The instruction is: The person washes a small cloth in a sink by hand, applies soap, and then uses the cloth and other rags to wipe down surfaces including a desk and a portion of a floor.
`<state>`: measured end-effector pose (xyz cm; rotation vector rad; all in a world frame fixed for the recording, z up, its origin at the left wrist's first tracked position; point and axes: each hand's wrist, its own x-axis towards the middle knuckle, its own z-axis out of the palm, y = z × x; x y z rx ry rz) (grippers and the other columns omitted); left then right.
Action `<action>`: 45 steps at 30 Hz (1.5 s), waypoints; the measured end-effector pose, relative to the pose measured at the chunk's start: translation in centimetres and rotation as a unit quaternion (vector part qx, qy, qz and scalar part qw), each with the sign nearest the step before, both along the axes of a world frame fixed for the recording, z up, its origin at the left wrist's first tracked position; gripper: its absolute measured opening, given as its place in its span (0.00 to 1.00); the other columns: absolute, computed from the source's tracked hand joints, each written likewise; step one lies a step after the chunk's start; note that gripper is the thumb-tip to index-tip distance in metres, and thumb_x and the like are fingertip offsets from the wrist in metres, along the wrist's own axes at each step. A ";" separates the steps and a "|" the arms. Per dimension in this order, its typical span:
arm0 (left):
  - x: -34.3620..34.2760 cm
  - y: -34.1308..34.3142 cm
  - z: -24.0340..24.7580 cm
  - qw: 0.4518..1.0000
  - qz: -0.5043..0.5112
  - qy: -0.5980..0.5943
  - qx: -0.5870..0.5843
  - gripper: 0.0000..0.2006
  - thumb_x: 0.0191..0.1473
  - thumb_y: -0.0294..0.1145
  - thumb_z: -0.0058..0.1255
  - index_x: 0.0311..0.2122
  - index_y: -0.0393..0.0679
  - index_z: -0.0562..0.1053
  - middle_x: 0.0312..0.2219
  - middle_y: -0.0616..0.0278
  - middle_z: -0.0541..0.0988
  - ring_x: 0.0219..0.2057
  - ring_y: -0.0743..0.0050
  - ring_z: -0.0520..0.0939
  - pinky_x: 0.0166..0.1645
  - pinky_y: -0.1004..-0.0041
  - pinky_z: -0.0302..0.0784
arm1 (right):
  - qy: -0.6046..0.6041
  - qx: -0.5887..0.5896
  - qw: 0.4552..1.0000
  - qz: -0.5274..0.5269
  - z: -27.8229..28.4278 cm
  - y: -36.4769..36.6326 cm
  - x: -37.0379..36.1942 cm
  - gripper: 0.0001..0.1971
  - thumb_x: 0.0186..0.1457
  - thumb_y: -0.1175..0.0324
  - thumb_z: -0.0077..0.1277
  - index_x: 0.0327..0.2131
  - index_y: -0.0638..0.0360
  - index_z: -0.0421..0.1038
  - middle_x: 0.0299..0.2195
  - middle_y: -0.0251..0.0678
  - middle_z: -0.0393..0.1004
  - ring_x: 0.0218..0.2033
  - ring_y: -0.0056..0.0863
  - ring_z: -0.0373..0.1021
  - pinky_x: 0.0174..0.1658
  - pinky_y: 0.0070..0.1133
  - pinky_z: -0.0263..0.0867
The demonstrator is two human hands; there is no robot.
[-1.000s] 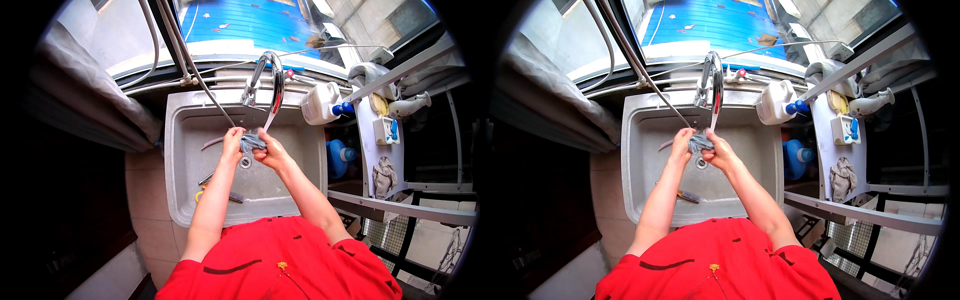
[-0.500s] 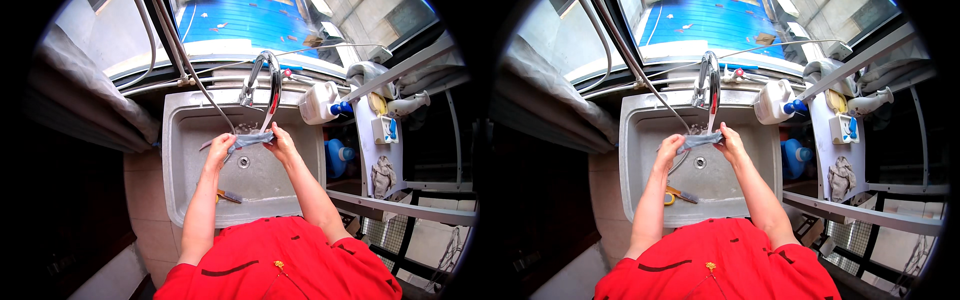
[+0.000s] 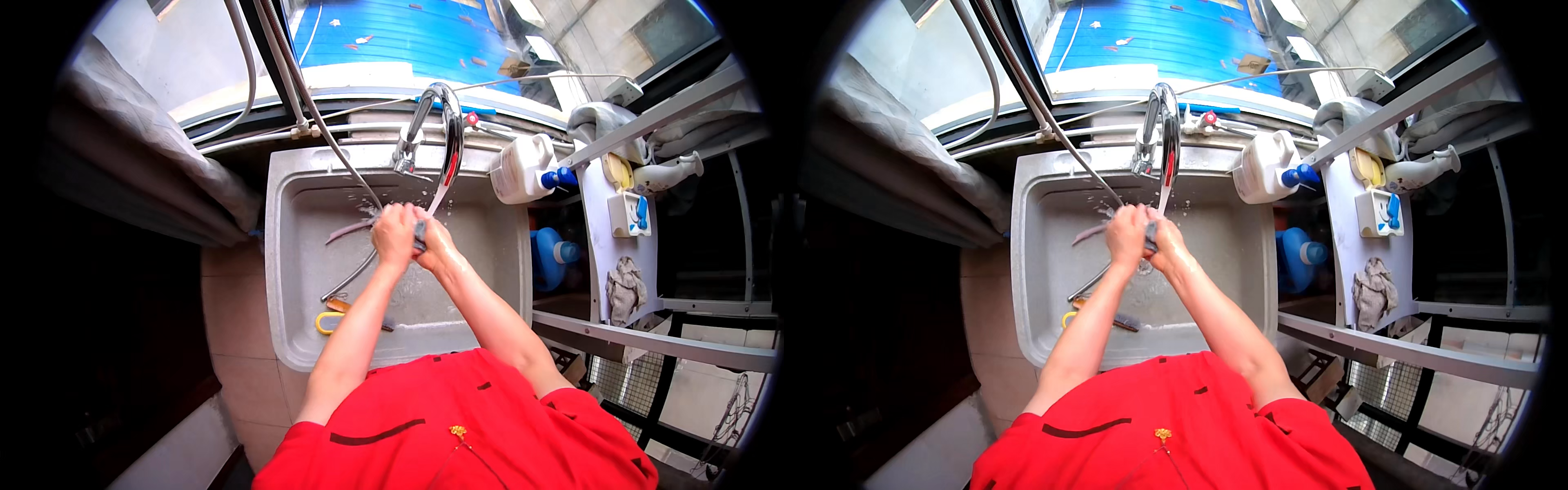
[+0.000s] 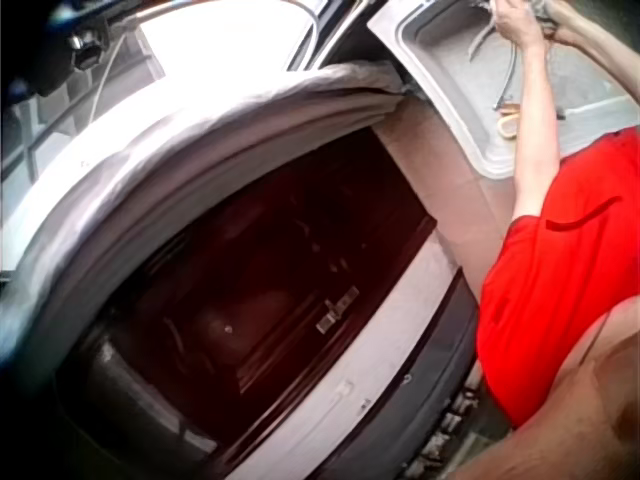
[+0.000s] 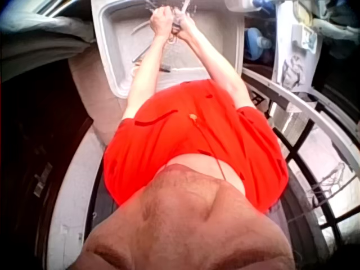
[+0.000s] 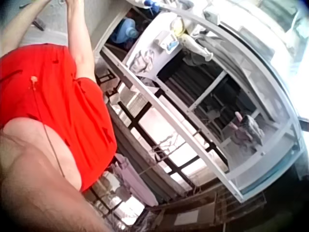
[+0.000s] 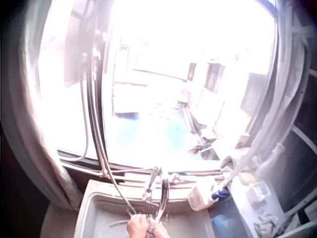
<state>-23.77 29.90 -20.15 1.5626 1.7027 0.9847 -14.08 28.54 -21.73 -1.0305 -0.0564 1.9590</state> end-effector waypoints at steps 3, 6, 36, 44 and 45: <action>3.7 -3.7 1.6 0.993 -0.097 -0.046 0.050 0.14 0.51 0.42 0.43 0.23 0.41 0.68 0.22 0.52 0.72 0.26 0.48 0.73 0.29 0.58 0.66 | 0.033 0.046 0.998 -0.036 -3.6 0.4 4.4 0.12 0.56 0.55 0.41 0.28 0.52 0.65 0.23 0.31 0.69 0.25 0.24 0.67 0.27 0.25 0.65; 2.5 -2.1 -0.8 0.998 -0.052 -0.012 0.044 0.13 0.51 0.40 0.43 0.24 0.41 0.67 0.24 0.52 0.73 0.27 0.49 0.74 0.29 0.58 0.66 | 0.053 0.006 0.989 -0.141 -2.2 -0.3 0.5 0.12 0.57 0.56 0.39 0.29 0.52 0.65 0.23 0.31 0.69 0.25 0.24 0.67 0.27 0.25 0.66; 4.1 -2.9 2.1 0.994 -0.065 -0.062 0.060 0.09 0.47 0.30 0.42 0.37 0.47 0.67 0.29 0.53 0.73 0.33 0.50 0.74 0.37 0.60 0.68 | 0.199 0.096 0.975 -0.019 -3.6 -1.0 4.6 0.11 0.52 0.58 0.45 0.29 0.54 0.64 0.24 0.31 0.68 0.24 0.25 0.65 0.26 0.29 0.62; 5.0 -3.3 2.5 0.994 -0.046 -0.096 -0.029 0.13 0.47 0.33 0.44 0.41 0.46 0.68 0.38 0.51 0.72 0.41 0.51 0.72 0.45 0.61 0.66 | 0.061 0.000 0.994 -0.096 -3.8 0.0 4.4 0.09 0.53 0.60 0.43 0.25 0.51 0.65 0.22 0.31 0.68 0.25 0.24 0.67 0.27 0.20 0.64; 4.7 -3.1 2.3 0.994 -0.041 -0.095 -0.028 0.13 0.47 0.33 0.44 0.41 0.46 0.68 0.38 0.51 0.72 0.41 0.51 0.72 0.45 0.61 0.66 | 0.203 -0.004 0.977 -0.064 -4.1 -0.2 5.3 0.08 0.53 0.60 0.44 0.26 0.51 0.66 0.23 0.32 0.68 0.28 0.25 0.68 0.30 0.20 0.66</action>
